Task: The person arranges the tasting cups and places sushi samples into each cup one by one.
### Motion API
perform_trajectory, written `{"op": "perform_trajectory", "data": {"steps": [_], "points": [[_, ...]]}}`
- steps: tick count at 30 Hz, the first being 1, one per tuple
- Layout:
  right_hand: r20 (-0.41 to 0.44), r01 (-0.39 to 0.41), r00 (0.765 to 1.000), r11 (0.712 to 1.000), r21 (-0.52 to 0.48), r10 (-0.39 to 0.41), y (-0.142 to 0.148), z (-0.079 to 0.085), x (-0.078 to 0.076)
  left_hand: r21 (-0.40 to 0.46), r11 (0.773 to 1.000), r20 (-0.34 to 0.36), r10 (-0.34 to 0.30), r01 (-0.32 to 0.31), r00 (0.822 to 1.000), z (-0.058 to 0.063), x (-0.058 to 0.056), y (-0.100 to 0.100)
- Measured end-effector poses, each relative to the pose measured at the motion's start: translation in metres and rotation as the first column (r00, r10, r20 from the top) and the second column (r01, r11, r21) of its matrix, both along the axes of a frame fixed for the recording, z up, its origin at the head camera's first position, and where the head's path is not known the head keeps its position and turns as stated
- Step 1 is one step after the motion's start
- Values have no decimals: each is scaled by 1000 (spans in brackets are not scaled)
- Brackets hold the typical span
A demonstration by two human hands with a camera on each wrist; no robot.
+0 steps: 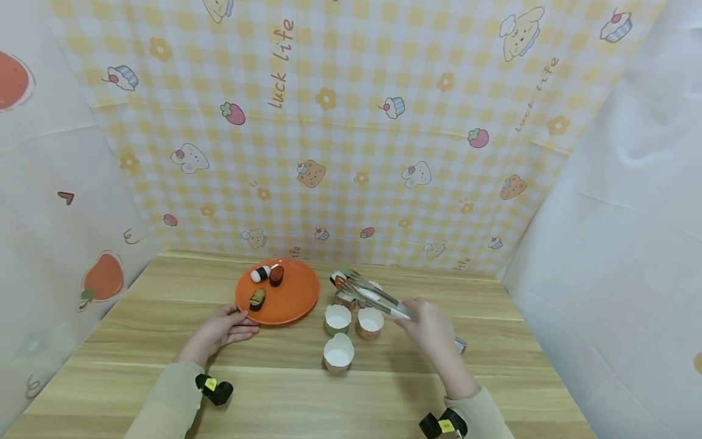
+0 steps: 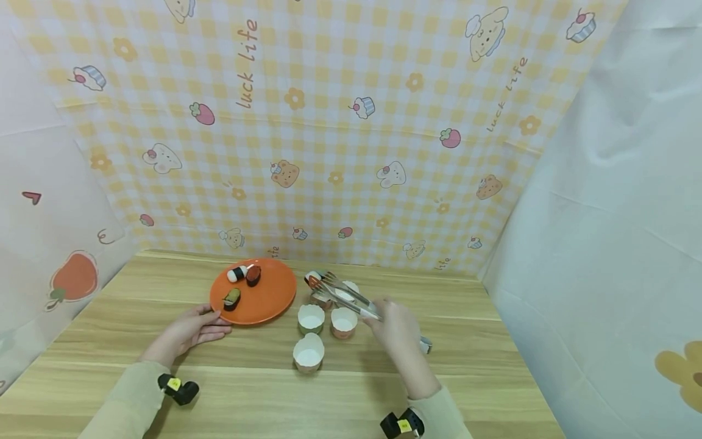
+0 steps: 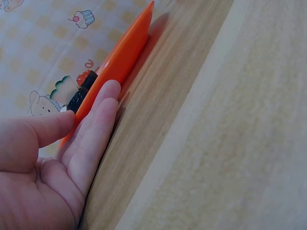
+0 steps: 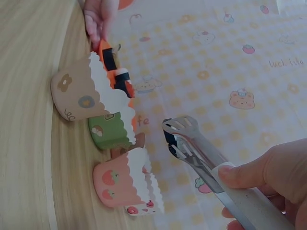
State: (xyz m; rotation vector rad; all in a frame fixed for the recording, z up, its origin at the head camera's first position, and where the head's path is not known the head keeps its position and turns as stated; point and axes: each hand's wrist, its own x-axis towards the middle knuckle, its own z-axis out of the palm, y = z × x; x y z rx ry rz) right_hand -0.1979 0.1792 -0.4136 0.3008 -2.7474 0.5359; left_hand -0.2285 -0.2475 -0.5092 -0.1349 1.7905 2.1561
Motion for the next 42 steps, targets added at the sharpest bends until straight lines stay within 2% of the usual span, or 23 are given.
{"op": "perform_trajectory", "data": {"steps": [12, 21, 28, 34, 42], "points": [[21, 39, 999, 999, -10, -39, 13, -3, 5, 6, 1000, -3, -4, 4, 1000, -2, -2, -1], [46, 67, 997, 997, -40, -65, 25, -9, 12, -4, 1000, 8, -6, 6, 1000, -4, 3, 0], [36, 91, 995, 995, -41, -90, 33, -10, 12, 6, 1000, -10, -7, 8, 1000, -2, 0, 0], [70, 123, 990, 991, -45, -119, 38, -10, 15, -1, 1000, -7, -4, 4, 1000, 0, -1, 0], [57, 135, 990, 990, -36, -133, 42, -13, 19, 0, 1000, -1, -10, 10, 1000, 1, 0, 0]]}}
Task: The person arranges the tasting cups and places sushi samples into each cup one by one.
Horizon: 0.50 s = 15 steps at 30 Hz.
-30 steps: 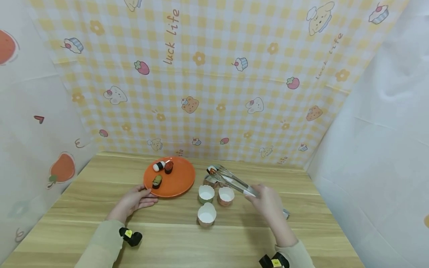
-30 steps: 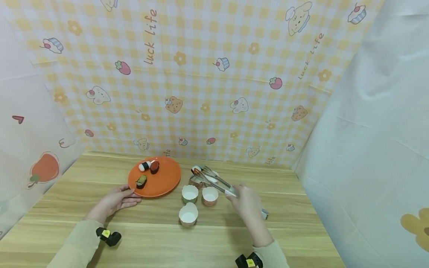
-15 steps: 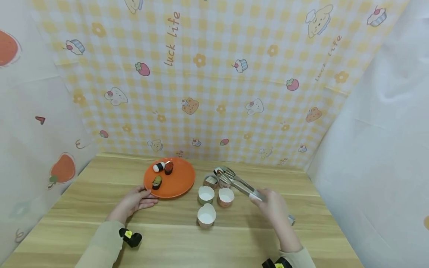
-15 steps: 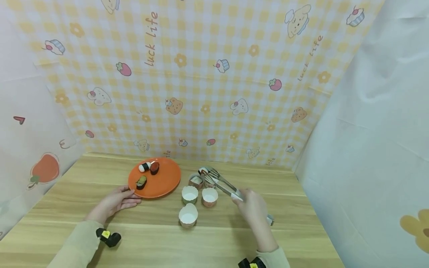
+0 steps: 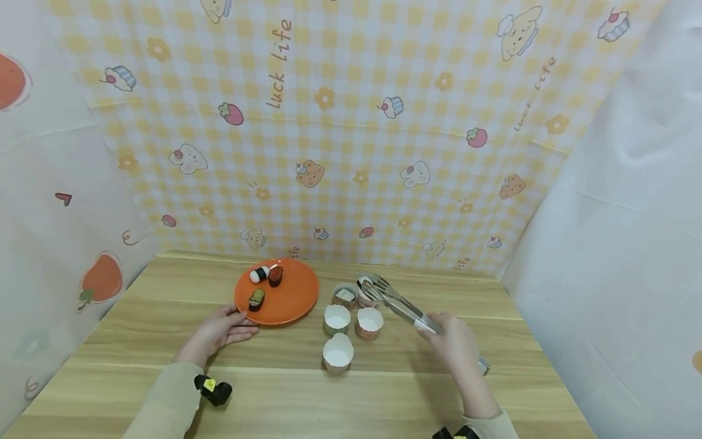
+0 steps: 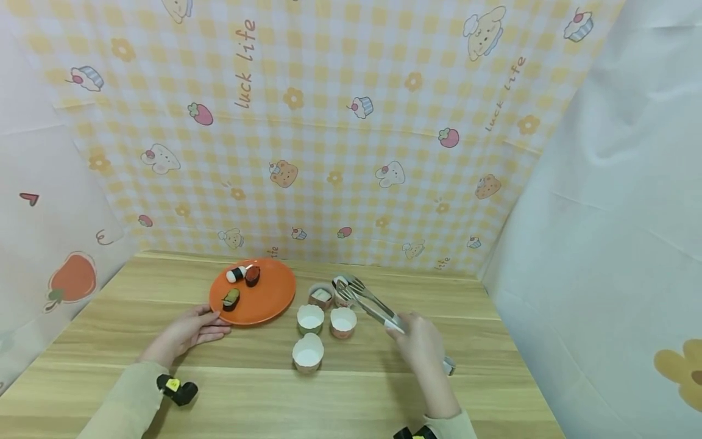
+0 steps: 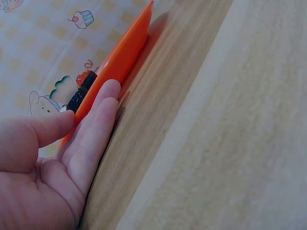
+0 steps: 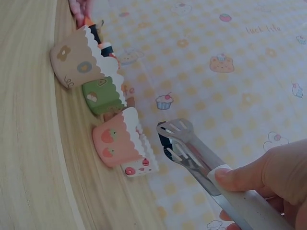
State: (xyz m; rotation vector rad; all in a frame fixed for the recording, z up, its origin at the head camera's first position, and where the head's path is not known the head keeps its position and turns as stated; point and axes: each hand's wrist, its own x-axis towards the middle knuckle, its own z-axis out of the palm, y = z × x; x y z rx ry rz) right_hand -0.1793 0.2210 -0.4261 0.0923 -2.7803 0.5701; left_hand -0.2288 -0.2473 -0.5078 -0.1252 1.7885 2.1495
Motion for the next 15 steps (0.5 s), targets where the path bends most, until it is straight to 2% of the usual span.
{"op": "perform_trajectory", "data": {"steps": [15], "points": [[-32, -3, 999, 1000, 17, 4, 4, -1, 5, 6, 1000, -2, -7, 7, 1000, -1, 1, -1]]}}
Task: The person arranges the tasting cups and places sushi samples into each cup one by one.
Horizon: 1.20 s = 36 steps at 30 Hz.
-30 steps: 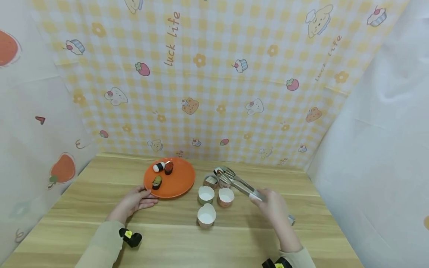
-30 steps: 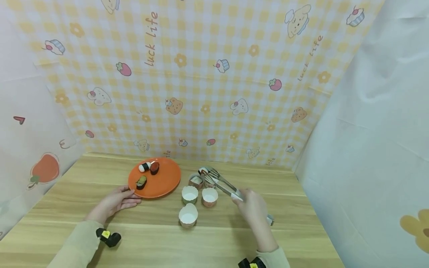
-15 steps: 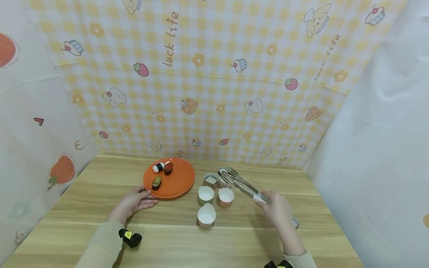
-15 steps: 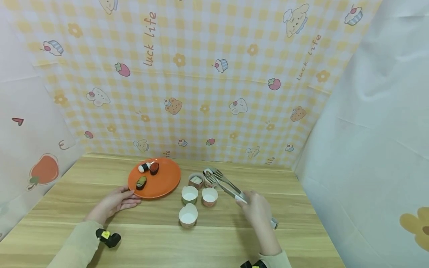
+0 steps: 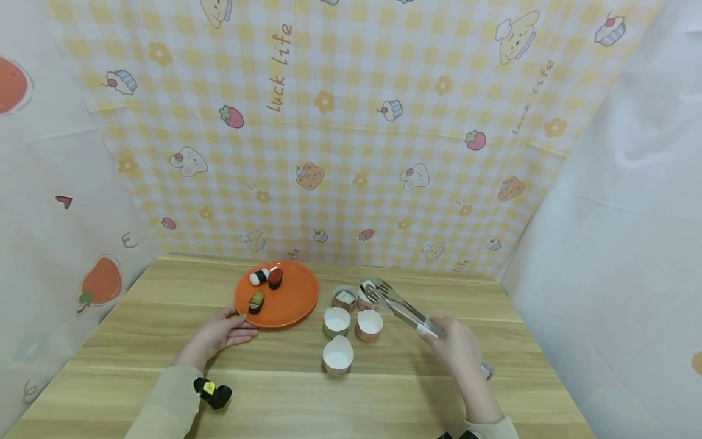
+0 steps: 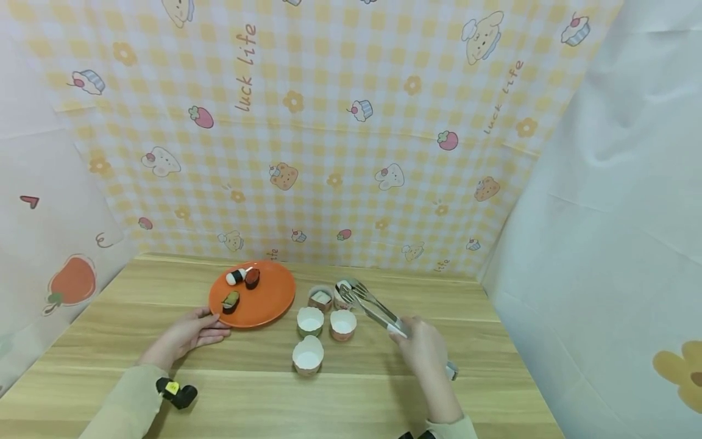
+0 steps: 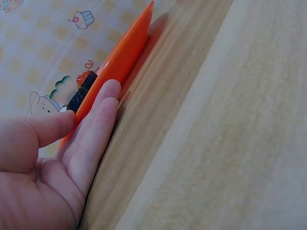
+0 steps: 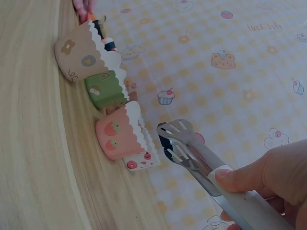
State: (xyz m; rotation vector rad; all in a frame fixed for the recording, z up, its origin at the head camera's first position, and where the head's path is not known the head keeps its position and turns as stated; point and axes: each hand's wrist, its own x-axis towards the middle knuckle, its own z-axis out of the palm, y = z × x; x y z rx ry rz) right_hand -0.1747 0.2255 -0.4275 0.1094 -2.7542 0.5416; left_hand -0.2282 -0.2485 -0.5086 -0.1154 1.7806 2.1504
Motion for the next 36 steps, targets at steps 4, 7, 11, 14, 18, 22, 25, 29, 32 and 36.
{"op": "perform_trajectory", "data": {"steps": [4, 7, 11, 14, 18, 22, 25, 29, 32, 36], "points": [[10, 11, 1000, 1000, 0, -11, 1, -2, 0, 7, 1000, 0, 4, -4, 1000, 0, 1, 0], [18, 11, 1000, 1000, 3, -11, 2, -3, 0, 4, 1000, 1, 4, -4, 1000, 0, 1, 1], [19, 3, 1000, 1000, 9, -3, 3, -4, -1, 1, 1000, 2, 6, -6, 1000, 0, 2, 1], [17, 2, 1000, 1000, 16, -2, 4, -5, -1, 4, 1000, 3, 8, -8, 1000, 0, 1, 1], [18, -2, 1000, 1000, 20, 2, 4, -4, -2, 5, 1000, 3, 6, -6, 1000, 0, 1, 0], [16, -6, 1000, 1000, 19, 6, 5, -4, -2, 5, 1000, 0, 4, -4, 1000, 0, 1, 0], [17, -4, 1000, 1000, 21, 4, 5, -4, -1, 6, 1000, -3, 2, -2, 1000, -1, 0, 0], [26, 3, 1000, 1000, 19, -4, 6, -3, -1, 7, 1000, -6, 2, -2, 1000, -1, 0, 0], [32, 7, 999, 1000, 19, -7, 6, -2, -1, 6, 1000, -4, 5, -5, 1000, -1, 0, 0], [35, 6, 999, 1000, 24, -7, 7, -3, -2, 4, 1000, 0, 9, -9, 1000, 0, 1, 1]]}}
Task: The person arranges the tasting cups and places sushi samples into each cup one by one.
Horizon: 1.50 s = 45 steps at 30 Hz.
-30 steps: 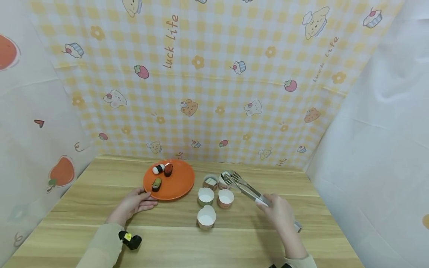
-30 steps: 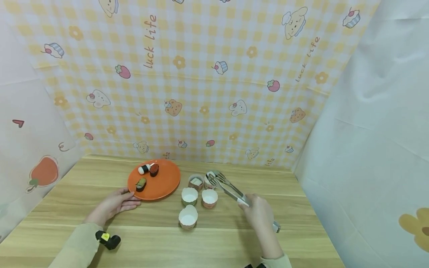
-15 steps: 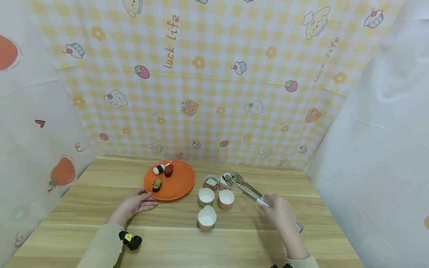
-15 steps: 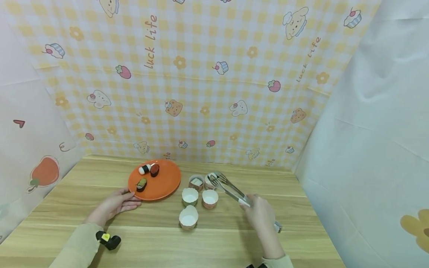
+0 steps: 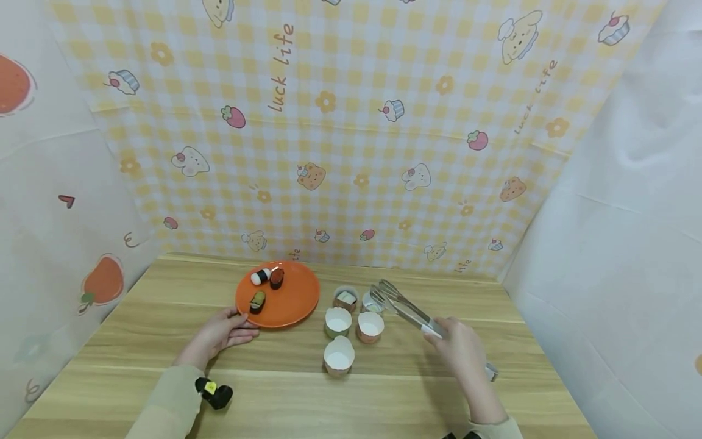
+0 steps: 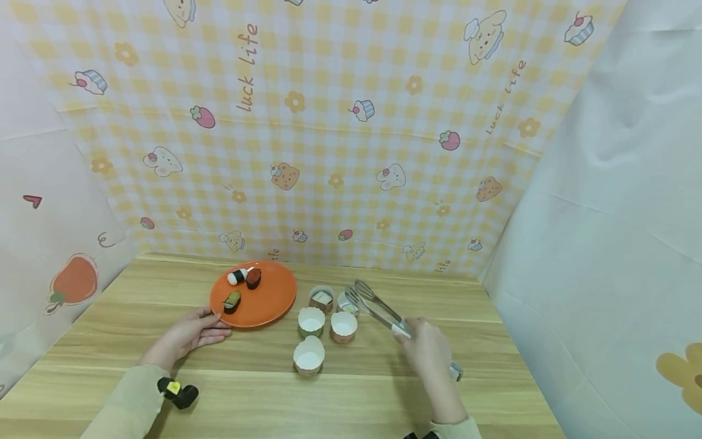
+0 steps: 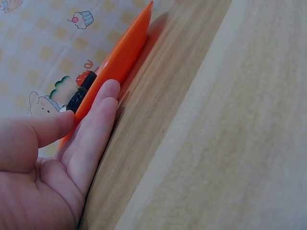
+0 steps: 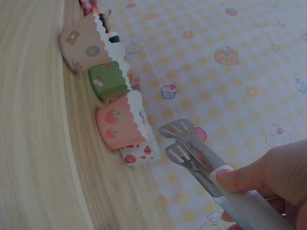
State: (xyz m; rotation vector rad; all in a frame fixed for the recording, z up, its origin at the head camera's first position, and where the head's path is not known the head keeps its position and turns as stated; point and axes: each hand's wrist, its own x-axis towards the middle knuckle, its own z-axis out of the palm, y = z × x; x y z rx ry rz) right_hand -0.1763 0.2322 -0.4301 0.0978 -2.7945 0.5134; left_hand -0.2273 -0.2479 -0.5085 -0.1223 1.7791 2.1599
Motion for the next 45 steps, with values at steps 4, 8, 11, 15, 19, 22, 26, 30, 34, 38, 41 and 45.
{"op": "perform_trajectory", "data": {"steps": [4, 8, 11, 15, 19, 22, 26, 30, 34, 38, 41, 45], "points": [[-5, -5, 1000, 1000, 6, 5, 0, -2, 0, 0, 1000, 1, -2, 2, 1000, 1, 1, 0], [-5, -7, 1000, 1000, 1, 7, 0, -4, 0, 1, 1000, 0, -1, 1, 1000, 0, 0, 0], [1, -1, 1000, 1000, -8, 1, -1, -4, 0, -2, 1000, 0, 5, -5, 1000, -1, -1, 0], [3, 7, 1000, 1000, -8, -7, -2, -3, -1, -2, 1000, 2, 9, -9, 1000, -2, -1, 0], [2, 10, 1000, 1000, -6, -10, -4, -1, -1, -2, 1000, 4, 10, -10, 1000, -2, -2, 0], [5, 9, 1000, 1000, -1, -9, -6, -1, -1, -4, 1000, 6, 14, -14, 1000, -3, -2, 0], [7, 2, 1000, 1000, 4, -2, -7, -1, -1, -11, 1000, 8, 15, -15, 1000, -5, -3, -1], [5, -6, 1000, 1000, 5, 6, -8, -1, -1, -14, 1000, 14, 18, -18, 1000, -7, -4, -1], [6, -3, 1000, 1000, 17, 3, -9, -1, -2, -14, 1000, 17, 22, -21, 1000, -8, -4, -1], [4, -5, 1000, 1000, 22, 5, -11, -3, -3, -16, 1000, 12, 16, -16, 1000, -7, -3, -1], [-2, -6, 1000, 1000, 19, 7, -12, -4, -3, -16, 1000, 11, 17, -17, 1000, -7, -3, -1], [-5, -9, 1000, 1000, 12, 9, -13, -4, -4, -17, 1000, 11, 22, -22, 1000, -7, -4, -1]]}}
